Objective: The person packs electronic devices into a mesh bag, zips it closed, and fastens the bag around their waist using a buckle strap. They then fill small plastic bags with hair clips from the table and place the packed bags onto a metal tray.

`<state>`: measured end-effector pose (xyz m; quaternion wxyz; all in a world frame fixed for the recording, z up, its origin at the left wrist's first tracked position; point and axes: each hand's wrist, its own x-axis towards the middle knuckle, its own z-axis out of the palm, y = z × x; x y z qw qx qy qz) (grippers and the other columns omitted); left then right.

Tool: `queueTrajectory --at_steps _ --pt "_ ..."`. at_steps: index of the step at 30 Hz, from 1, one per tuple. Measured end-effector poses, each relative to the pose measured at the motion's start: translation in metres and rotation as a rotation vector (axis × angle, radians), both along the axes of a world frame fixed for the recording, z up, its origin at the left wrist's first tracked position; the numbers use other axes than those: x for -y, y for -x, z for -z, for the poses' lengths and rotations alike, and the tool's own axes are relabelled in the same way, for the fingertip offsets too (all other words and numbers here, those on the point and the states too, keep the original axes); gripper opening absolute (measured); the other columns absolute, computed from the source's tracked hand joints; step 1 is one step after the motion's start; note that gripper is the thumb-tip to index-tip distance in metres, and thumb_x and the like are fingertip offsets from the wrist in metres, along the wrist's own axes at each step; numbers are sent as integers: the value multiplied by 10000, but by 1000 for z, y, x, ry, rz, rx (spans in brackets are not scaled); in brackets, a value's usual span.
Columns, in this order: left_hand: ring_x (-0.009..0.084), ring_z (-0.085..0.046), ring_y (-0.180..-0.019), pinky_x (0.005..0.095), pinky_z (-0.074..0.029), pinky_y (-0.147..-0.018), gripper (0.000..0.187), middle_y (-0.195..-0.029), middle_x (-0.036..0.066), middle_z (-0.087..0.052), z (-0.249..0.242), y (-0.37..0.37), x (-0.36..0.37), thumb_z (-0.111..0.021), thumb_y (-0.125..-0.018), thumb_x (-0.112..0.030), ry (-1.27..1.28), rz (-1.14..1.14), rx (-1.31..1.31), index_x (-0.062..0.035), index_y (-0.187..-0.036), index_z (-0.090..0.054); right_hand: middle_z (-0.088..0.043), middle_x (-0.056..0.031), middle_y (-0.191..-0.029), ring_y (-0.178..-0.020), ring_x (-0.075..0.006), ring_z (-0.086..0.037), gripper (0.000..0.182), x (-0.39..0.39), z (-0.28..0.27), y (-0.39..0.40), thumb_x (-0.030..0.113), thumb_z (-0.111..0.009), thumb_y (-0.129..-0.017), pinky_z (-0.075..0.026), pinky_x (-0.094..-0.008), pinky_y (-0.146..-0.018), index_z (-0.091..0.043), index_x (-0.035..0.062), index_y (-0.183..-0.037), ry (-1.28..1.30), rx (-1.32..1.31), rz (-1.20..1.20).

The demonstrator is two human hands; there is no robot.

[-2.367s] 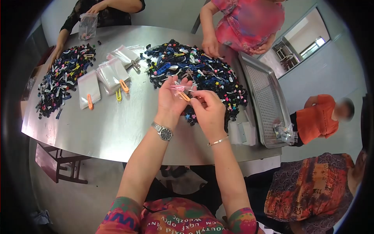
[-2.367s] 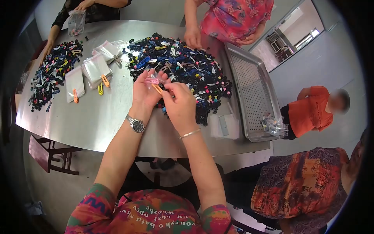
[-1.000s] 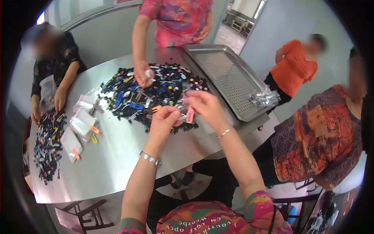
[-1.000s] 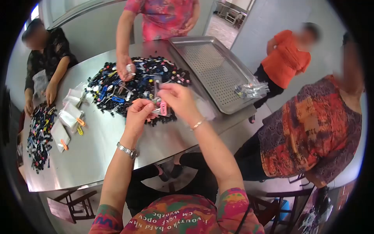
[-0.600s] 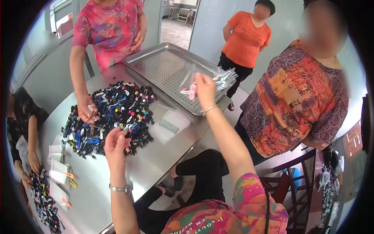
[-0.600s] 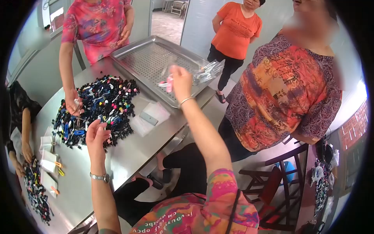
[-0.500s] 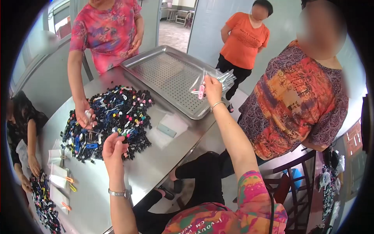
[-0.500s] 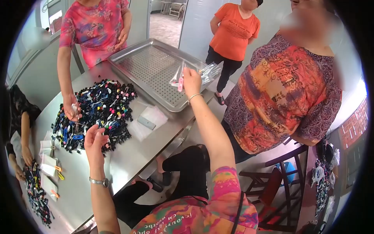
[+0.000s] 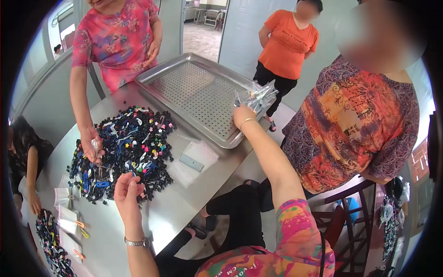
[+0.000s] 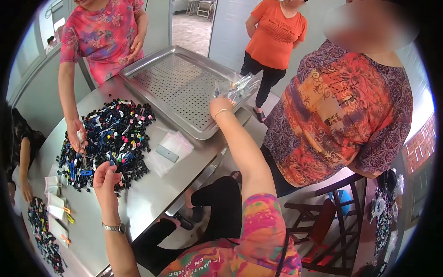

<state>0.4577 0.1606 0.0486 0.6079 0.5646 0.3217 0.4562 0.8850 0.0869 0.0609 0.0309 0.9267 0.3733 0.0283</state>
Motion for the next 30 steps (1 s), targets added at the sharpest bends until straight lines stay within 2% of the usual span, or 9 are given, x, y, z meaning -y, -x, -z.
queueTrajectory --at_steps 4,9,12,15,18,20,22,26,30 --pt "97 -603 -727 217 -482 -628 269 -967 60 -637 5 0 -1 -567 -909 -152 5 -28 -32 -26 -1146 -547 -554 -181 -1171 -1062 -353 -578 287 -7 12 -27 118 -501 -848 -476 -442 -879 -652 95 -1091 -33 10 23" --pt "92 -585 -724 212 -464 -639 230 -944 46 -636 1 -6 6 -561 -912 -148 -20 -44 -111 -25 -1106 -562 -492 -241 -1239 -1097 -362 -555 326 -13 31 -72 124 -459 -874 -457 -433 -922 -587 -28 -1132 35 84 19" --pt "85 -577 -747 208 -456 -658 219 -940 38 -636 3 -9 7 -562 -911 -144 -32 -39 -129 -28 -1097 -568 -405 -168 -1373 -1201 -318 -485 382 -26 43 -96 202 -496 -895 -449 -402 -946 -553 37 -1235 -7 76 153" --pt "85 -576 -758 207 -456 -664 216 -937 37 -637 7 -11 6 -568 -909 -144 -31 -48 -157 -27 -1090 -572 -369 -151 -1401 -1211 -307 -473 382 -69 139 -201 208 -470 -913 -457 -419 -936 -538 45 -1251 -239 93 285" --pt "89 -582 -768 206 -457 -669 215 -940 38 -638 10 -11 4 -571 -908 -144 -37 -57 -182 -23 -1085 -574 -507 -211 -1250 -1098 -349 -561 319 -39 40 -116 159 -507 -859 -473 -428 -899 -609 13 -1123 -167 127 231" --pt "92 -587 -773 207 -457 -671 214 -943 39 -639 9 -10 3 -572 -908 -145 -39 -66 -192 -22 -1083 -575 -540 -182 -1219 -1091 -330 -570 286 -30 10 -96 160 -513 -855 -476 -425 -894 -639 36 -1080 -132 94 221" --pt "101 -599 -790 214 -468 -695 208 -945 42 -637 9 -9 4 -566 -910 -131 -5 -83 -157 -18 -1085 -573 -624 -106 -1107 -1056 -288 -595 230 -27 17 -91 159 -527 -847 -490 -405 -866 -693 96 -993 -115 224 190" --pt "118 -607 -811 235 -484 -744 191 -951 56 -632 2 -7 7 -543 -909 -82 -52 -122 -142 -10 -1084 -569 -636 -95 -1068 -1034 -284 -605 208 -35 9 -97 138 -521 -836 -497 -398 -834 -685 94 -957 -93 195 110" --pt "134 -596 -824 250 -474 -765 175 -933 68 -629 -4 -6 9 -546 -875 -29 -27 -192 -99 4 -1046 -568 -644 -76 -1000 -992 -263 -590 167 -46 7 -120 134 -533 -812 -485 -389 -794 -661 102 -914 -297 362 36"
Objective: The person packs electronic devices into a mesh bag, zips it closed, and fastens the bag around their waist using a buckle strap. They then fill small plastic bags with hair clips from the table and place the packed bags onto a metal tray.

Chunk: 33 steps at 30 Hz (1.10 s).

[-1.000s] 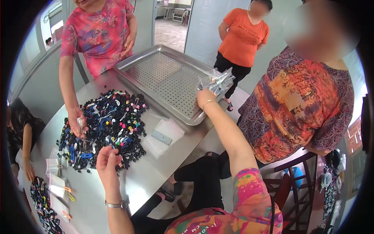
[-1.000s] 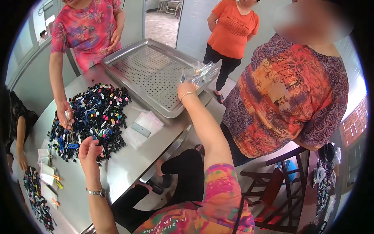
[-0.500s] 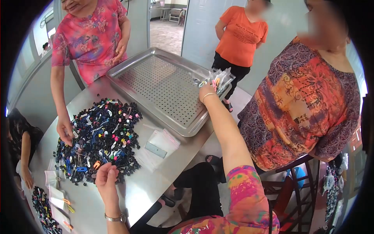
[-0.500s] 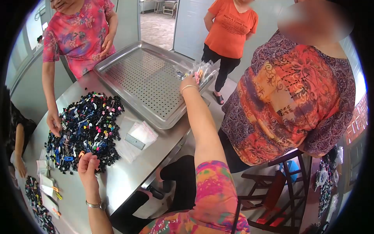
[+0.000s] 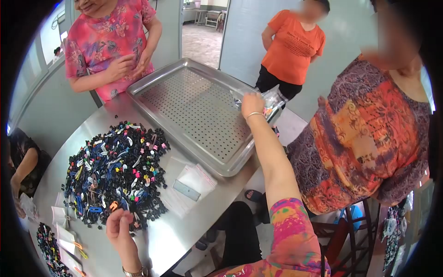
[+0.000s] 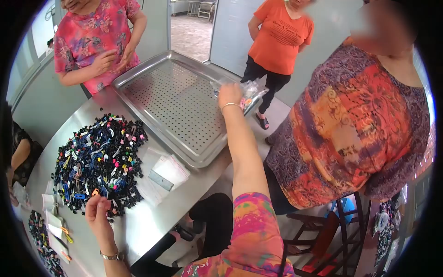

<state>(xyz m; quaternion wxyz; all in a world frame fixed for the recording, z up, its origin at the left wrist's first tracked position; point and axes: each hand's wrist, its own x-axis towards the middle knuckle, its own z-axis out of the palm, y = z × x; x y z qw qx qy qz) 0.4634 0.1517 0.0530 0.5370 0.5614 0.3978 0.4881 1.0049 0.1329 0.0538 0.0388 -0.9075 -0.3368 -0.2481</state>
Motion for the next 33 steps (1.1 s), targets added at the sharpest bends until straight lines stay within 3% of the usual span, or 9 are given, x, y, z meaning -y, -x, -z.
queueTrajectory --at_steps 5,8,14,22,24,25,29,31,33 --pt "140 -591 -794 251 -470 -751 170 -911 80 -626 -1 7 -4 -540 -868 -17 21 -75 2 0 -1035 -568 -645 -35 -976 -962 -243 -576 157 -17 -14 -52 169 -569 -799 -449 -400 -822 -659 122 -918 44 142 82" --pt "135 -598 -775 246 -469 -705 151 -904 68 -625 3 9 -6 -515 -900 -43 26 -39 59 -14 -1039 -565 -655 -28 -932 -979 -227 -578 132 -14 -21 -63 167 -578 -800 -465 -398 -790 -666 126 -889 303 59 174" --pt "116 -578 -761 243 -463 -727 155 -898 57 -622 16 12 -11 -521 -903 -57 50 -34 61 -24 -1046 -568 -676 -80 -964 -904 -307 -643 152 6 -43 -64 170 -541 -818 -502 -453 -760 -665 126 -895 -7 47 231" --pt "119 -594 -783 248 -482 -740 158 -917 55 -627 15 9 -9 -541 -902 -64 74 -11 40 -31 -1052 -574 -665 -93 -916 -927 -295 -630 191 41 -32 -76 203 -575 -787 -483 -451 -751 -664 114 -931 -214 -97 353" --pt "121 -597 -786 250 -485 -744 158 -920 56 -628 11 7 -8 -539 -902 -60 78 -6 48 -30 -1054 -574 -663 -75 -876 -897 -281 -626 176 40 -24 -69 180 -570 -787 -472 -460 -737 -673 118 -914 -373 300 267" --pt "124 -600 -788 251 -488 -747 159 -922 57 -629 10 6 -7 -537 -902 -55 87 4 55 -30 -1055 -574 -663 -75 -876 -897 -281 -626 176 39 -30 -59 180 -570 -787 -472 -460 -737 -673 118 -914 -375 297 269" --pt "126 -599 -788 255 -492 -755 166 -928 60 -632 11 6 -6 -530 -902 -42 71 11 66 -29 -1061 -574 -653 -13 -901 -991 -233 -576 249 18 -48 -37 99 -569 -765 -431 -483 -763 -670 171 -981 -31 130 -58" --pt "126 -595 -784 257 -491 -754 165 -924 61 -631 11 5 -6 -529 -902 -41 61 12 60 -28 -1060 -573 -657 -2 -891 -967 -208 -585 236 2 -47 -34 93 -579 -753 -420 -451 -757 -679 178 -949 444 248 -192" --pt "126 -592 -780 258 -491 -752 164 -920 61 -630 12 6 -6 -529 -902 -40 54 11 51 -27 -1060 -572 -657 -5 -875 -931 -207 -598 202 -10 -47 -35 100 -581 -758 -416 -405 -729 -691 169 -913 439 196 -151"
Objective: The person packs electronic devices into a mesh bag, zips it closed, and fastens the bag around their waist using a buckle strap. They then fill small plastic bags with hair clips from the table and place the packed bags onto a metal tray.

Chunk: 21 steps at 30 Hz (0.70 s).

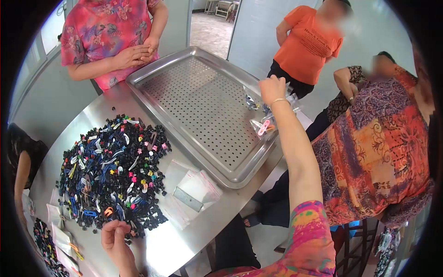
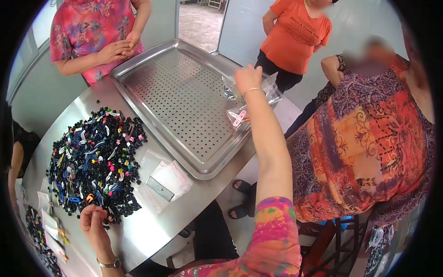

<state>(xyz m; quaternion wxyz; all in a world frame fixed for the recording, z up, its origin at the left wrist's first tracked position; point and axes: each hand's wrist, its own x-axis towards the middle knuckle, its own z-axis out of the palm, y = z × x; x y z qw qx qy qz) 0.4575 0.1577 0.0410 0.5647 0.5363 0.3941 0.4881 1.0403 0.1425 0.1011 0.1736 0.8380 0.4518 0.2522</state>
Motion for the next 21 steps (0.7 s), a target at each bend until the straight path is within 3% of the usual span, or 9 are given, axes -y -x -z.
queueTrajectory --at_steps 2,5,6,8,9,13,16,18,21 --pt "127 -585 -775 260 -490 -745 162 -913 63 -627 1 1 -2 -529 -902 -41 5 8 6 -28 -1058 -569 -670 -21 -917 -972 -220 -591 176 -13 -1 -2 123 -566 -785 -428 -419 -753 -692 143 -906 -111 -118 50" --pt "129 -585 -775 259 -487 -742 160 -905 65 -624 -4 -3 1 -528 -902 -40 23 -19 21 -27 -1056 -567 -681 -44 -1034 -1021 -236 -608 210 -35 21 -9 164 -549 -824 -397 -445 -848 -698 148 -970 -17 -258 230" --pt "129 -585 -775 259 -487 -742 160 -905 65 -624 -3 -3 -1 -528 -902 -40 16 -26 26 -27 -1056 -567 -681 -44 -1034 -1021 -236 -608 210 -41 23 -10 164 -549 -824 -397 -445 -848 -698 148 -970 -23 -254 222" --pt "132 -584 -775 258 -479 -738 158 -904 66 -622 -1 -2 -3 -525 -905 -46 10 -15 2 -26 -1056 -566 -659 -76 -1109 -1031 -273 -622 239 -46 35 -10 188 -545 -838 -419 -436 -869 -691 126 -1017 -148 -417 438" --pt "132 -584 -775 258 -479 -738 158 -904 66 -622 -1 -1 -3 -525 -905 -46 14 -18 -6 -26 -1056 -566 -649 -101 -1127 -1023 -293 -628 262 -50 42 -11 199 -558 -830 -451 -449 -828 -677 120 -1049 -210 -360 493" --pt "131 -577 -772 258 -463 -729 158 -900 68 -621 -4 -2 -5 -515 -910 -49 21 -19 35 -20 -1057 -564 -632 -124 -1145 -1060 -297 -609 270 -45 40 -11 185 -520 -850 -446 -471 -891 -649 81 -1064 -265 -432 479" --pt "127 -570 -769 258 -458 -728 159 -901 68 -620 -3 0 -4 -512 -910 -48 10 -12 51 -19 -1057 -564 -654 -157 -1062 -993 -328 -627 282 -35 28 -5 184 -518 -843 -494 -433 -789 -638 58 -1066 -376 -490 341" --pt "125 -566 -768 259 -458 -729 159 -903 68 -620 -3 0 -4 -511 -910 -46 -1 -9 57 -18 -1057 -565 -650 -166 -1020 -961 -348 -614 248 -32 21 -5 175 -552 -820 -475 -446 -826 -641 87 -1034 -826 -516 283" --pt "123 -564 -769 261 -460 -731 160 -906 66 -619 -4 0 -2 -515 -908 -46 13 -3 60 -17 -1057 -567 -653 -167 -976 -939 -347 -614 216 -19 14 -14 192 -557 -828 -481 -430 -805 -645 109 -1007 -864 -452 288"
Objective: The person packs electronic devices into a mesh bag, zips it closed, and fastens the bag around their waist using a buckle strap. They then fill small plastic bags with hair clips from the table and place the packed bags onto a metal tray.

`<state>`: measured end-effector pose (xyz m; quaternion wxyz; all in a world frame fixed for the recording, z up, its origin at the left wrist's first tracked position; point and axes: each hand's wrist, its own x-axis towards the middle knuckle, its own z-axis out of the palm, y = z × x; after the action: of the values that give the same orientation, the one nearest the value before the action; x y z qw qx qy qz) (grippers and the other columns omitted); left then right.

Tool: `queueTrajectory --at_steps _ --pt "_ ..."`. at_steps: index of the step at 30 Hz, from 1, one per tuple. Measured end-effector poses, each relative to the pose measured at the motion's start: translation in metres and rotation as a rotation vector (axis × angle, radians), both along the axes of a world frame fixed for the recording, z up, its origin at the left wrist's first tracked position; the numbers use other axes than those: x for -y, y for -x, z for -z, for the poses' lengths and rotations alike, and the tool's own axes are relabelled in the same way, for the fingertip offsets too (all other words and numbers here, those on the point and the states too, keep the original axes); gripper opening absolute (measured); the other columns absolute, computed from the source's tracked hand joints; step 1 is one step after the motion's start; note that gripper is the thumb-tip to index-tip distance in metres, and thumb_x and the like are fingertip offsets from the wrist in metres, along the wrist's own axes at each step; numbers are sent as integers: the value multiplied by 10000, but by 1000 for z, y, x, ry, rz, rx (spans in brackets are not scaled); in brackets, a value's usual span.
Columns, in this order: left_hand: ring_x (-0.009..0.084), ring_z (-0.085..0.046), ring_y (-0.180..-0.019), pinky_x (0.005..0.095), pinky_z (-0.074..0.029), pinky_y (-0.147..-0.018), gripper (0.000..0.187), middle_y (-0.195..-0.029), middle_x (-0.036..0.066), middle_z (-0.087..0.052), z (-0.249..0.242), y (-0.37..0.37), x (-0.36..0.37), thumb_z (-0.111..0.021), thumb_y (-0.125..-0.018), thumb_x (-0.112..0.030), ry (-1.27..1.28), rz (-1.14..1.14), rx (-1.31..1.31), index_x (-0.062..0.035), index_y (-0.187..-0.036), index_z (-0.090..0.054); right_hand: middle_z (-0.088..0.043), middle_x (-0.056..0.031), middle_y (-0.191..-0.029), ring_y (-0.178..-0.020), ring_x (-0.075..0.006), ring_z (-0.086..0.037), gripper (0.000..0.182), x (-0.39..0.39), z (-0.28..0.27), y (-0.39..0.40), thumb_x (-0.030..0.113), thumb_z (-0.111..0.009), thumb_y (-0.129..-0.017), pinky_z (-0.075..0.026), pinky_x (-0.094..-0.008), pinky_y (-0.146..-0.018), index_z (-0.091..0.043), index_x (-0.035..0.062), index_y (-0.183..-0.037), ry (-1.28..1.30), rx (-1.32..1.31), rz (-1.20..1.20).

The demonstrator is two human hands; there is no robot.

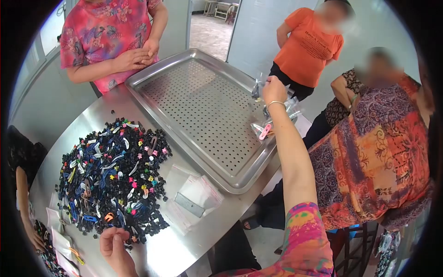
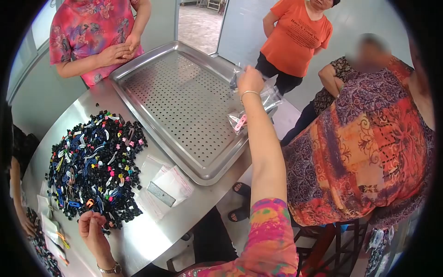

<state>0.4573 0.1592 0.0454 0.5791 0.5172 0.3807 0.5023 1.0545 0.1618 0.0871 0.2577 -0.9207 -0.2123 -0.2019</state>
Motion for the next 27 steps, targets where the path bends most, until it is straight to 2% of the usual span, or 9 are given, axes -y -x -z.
queueTrajectory --at_steps 3,6,7,9,12,14,18,21,27 --pt "119 -564 -766 256 -465 -728 166 -908 62 -617 -1 -2 2 -521 -906 -48 -11 -14 -24 -16 -1062 -567 -654 -163 -989 -954 -352 -608 231 14 0 -13 209 -576 -824 -479 -431 -815 -638 114 -1025 -5 16 11" --pt "115 -566 -768 248 -469 -728 172 -913 60 -618 -1 -3 3 -529 -906 -55 -10 13 -35 -16 -1069 -567 -648 -186 -992 -957 -368 -602 277 27 -5 -7 252 -591 -806 -476 -435 -822 -645 98 -1029 -325 259 -6" --pt "114 -569 -770 247 -472 -730 174 -918 61 -619 -2 -2 2 -530 -906 -56 -19 24 -27 -17 -1071 -568 -648 -186 -992 -957 -368 -602 277 36 -8 -5 252 -591 -806 -476 -435 -822 -645 98 -1029 -325 261 0" --pt "114 -571 -772 246 -474 -733 176 -922 61 -621 -3 -3 4 -531 -906 -57 -25 40 -19 -18 -1073 -569 -648 -201 -964 -941 -367 -609 311 61 -22 19 301 -570 -812 -481 -433 -807 -657 55 -981 32 -25 -120" --pt "138 -595 -775 259 -474 -732 159 -898 80 -628 -5 -3 7 -538 -875 -12 -3 -14 -9 3 -1030 -567 -657 -192 -926 -901 -359 -625 376 94 -26 48 382 -564 -801 -488 -432 -780 -680 36 -891 241 -102 -124" --pt "121 -588 -781 253 -484 -737 178 -932 63 -632 -4 0 5 -534 -904 -60 -21 54 -18 -24 -1074 -572 -665 -181 -908 -877 -352 -634 422 107 -18 49 453 -576 -777 -492 -424 -769 -699 60 -867 378 -110 -108" --pt "129 -609 -774 251 -500 -726 166 -924 60 -639 -4 -2 7 -538 -903 -64 -47 81 -35 -26 -1060 -575 -660 -185 -967 -921 -334 -637 348 115 3 44 353 -595 -757 -497 -417 -792 -690 45 -891 410 -218 -158" --pt "127 -608 -778 252 -499 -730 161 -928 62 -640 -3 -2 7 -542 -901 -62 -70 74 -62 -27 -1055 -576 -677 -153 -858 -811 -310 -650 347 114 15 39 390 -666 -724 -499 -385 -729 -688 56 -813 261 -282 -228" --pt "120 -596 -778 246 -481 -729 140 -906 54 -632 -15 -7 14 -559 -894 -61 -63 31 -62 -11 -1023 -582 -638 -160 -761 -735 -299 -636 196 98 1 49 239 -637 -737 -490 -390 -659 -652 48 -776 171 -207 -592"
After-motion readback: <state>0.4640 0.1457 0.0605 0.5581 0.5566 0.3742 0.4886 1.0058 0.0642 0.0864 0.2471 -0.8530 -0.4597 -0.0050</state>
